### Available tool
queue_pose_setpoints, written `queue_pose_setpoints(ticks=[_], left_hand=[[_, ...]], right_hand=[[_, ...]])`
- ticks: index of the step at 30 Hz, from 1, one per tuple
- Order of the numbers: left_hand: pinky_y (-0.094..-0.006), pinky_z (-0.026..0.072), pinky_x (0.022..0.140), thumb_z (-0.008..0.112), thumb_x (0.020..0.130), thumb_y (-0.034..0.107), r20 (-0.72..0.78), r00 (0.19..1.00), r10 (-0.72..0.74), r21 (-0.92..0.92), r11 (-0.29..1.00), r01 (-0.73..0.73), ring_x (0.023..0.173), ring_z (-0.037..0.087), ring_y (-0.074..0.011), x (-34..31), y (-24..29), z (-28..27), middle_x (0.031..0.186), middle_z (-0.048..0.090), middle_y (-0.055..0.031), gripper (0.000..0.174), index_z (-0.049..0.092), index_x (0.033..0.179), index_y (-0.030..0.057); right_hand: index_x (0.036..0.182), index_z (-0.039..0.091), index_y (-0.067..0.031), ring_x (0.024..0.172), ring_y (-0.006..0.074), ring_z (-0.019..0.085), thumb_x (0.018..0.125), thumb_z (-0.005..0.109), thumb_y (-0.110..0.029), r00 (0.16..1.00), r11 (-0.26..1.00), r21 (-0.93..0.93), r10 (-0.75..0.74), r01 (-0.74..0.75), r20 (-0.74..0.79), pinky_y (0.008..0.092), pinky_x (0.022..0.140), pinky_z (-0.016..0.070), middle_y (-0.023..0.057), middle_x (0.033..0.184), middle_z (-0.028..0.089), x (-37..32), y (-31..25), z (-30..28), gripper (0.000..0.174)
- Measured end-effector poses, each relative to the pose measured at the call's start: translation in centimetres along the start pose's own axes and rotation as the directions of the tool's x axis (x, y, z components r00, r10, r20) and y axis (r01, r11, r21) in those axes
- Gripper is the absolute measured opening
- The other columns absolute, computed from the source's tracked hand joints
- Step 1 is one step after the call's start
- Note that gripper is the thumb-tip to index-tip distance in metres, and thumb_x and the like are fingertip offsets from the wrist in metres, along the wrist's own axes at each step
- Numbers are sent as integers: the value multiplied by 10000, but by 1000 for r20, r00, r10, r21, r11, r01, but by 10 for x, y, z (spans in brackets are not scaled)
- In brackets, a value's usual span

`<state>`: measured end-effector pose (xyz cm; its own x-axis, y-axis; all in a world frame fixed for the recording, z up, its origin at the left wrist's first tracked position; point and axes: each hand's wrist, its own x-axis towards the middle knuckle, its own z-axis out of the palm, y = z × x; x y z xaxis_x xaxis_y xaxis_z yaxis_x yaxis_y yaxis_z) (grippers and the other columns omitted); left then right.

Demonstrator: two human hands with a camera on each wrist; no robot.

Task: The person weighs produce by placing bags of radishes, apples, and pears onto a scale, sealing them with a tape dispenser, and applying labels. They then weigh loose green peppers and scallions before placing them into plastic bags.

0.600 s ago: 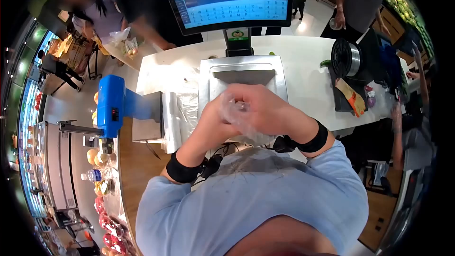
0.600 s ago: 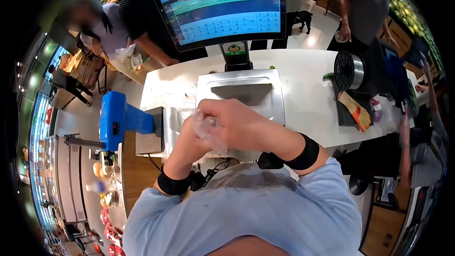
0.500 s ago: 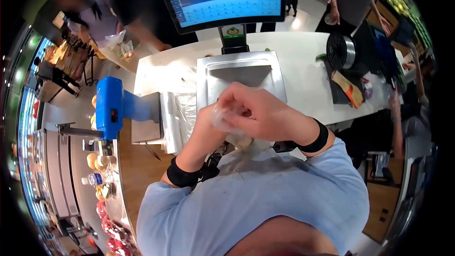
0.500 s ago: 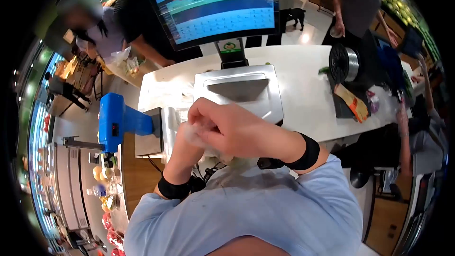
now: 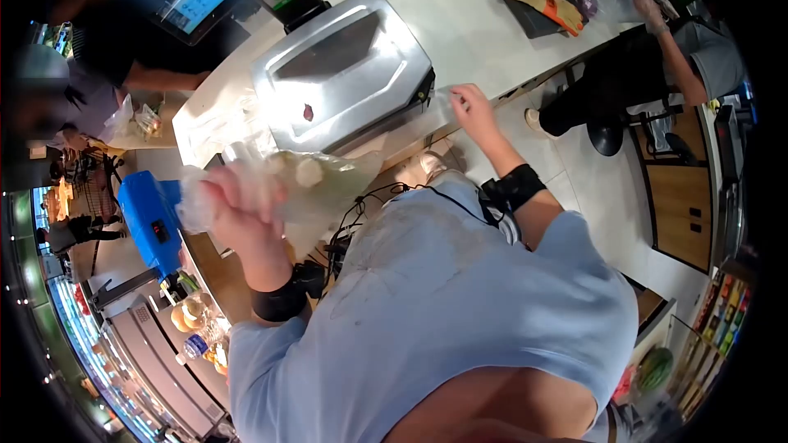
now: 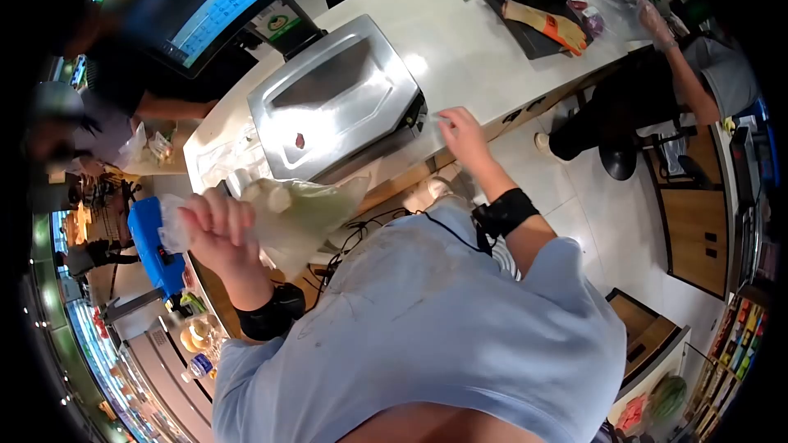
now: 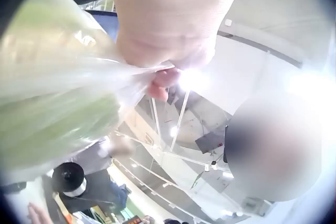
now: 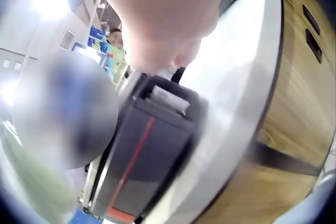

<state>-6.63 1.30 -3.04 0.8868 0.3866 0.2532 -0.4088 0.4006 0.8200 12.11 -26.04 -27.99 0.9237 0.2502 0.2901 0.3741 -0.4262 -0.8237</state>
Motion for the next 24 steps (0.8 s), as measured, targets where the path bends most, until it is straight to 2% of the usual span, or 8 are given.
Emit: queue_pose_setpoints(ticks=[2, 4, 12, 15, 16, 19, 21, 24], left_hand=[[-237, 206, 411, 350, 1004, 351, -226, 974, -4, 3, 1000, 5, 445, 275, -79, -2, 2, 6, 559, 269, 14, 396, 343, 669, 141], [-235, 201, 416, 348, 1006, 344, -301, 952, 50, 63, 997, -32, 448, 250, -83, 5, 8, 4, 569, 271, 14, 395, 336, 672, 134], [-242, 176, 433, 354, 1007, 325, -447, 874, 193, 274, 959, -72, 472, 195, -84, 8, 20, 12, 608, 274, 15, 379, 328, 689, 120], [-234, 189, 427, 354, 1008, 310, -505, 851, 145, 189, 980, -55, 473, 217, -78, 9, 27, 13, 610, 284, 15, 369, 332, 693, 120], [-227, 200, 426, 351, 1009, 299, -450, 886, 109, 117, 991, -62, 472, 229, -77, 8, 31, 7, 608, 287, 16, 363, 334, 693, 120], [-224, 212, 426, 379, 1001, 293, -307, 950, 56, -37, 997, -71, 473, 252, -71, 12, 35, -17, 600, 294, 22, 340, 350, 704, 130], [-224, 224, 430, 372, 1002, 272, -224, 975, 6, -228, 972, -58, 474, 262, -73, 19, 39, -25, 598, 294, 24, 323, 362, 710, 136], [-237, 229, 450, 335, 1003, 287, -237, 972, -5, -288, 956, -65, 487, 286, -81, 28, 39, -22, 591, 308, 22, 320, 382, 726, 136]], right_hand=[[1007, 607, -28, 795, 281, 597, 826, 619, -96, 999, 999, 21, -30, 30, 24, 335, 695, 488, 123, 941, 602, -9, 6, 21, 194], [998, 598, -29, 868, 319, 579, 803, 621, -86, 973, 980, -85, -192, 182, -127, 372, 754, 481, 129, 970, 594, -6, 9, 40, 205], [918, 613, -7, 762, 314, 582, 797, 612, -46, 952, 981, -104, -183, 162, -245, 353, 685, 483, 139, 852, 610, -3, 21, 76, 127], [881, 623, -5, 688, 253, 584, 816, 625, -68, 953, 997, -2, -77, 80, -293, 336, 651, 479, 97, 785, 615, -5, 23, 78, 90], [875, 627, -8, 673, 198, 571, 833, 628, -83, 924, 979, 182, 151, -90, -351, 308, 631, 470, 67, 772, 612, -8, 34, 77, 86], [873, 631, -22, 662, 69, 518, 872, 626, -119, 785, 736, 606, 552, -301, -281, 228, 587, 430, -3, 747, 584, -9, 52, 52, 97], [889, 621, -27, 636, 61, 494, 876, 618, -110, 818, 480, 840, 570, -253, -79, 203, 569, 405, 0, 739, 575, -6, 20, 26, 84], [952, 606, -1, 622, 50, 483, 873, 615, -84, 926, 240, 932, 329, -273, 186, 181, 579, 404, 7, 776, 588, -9, -111, 5, 115]])
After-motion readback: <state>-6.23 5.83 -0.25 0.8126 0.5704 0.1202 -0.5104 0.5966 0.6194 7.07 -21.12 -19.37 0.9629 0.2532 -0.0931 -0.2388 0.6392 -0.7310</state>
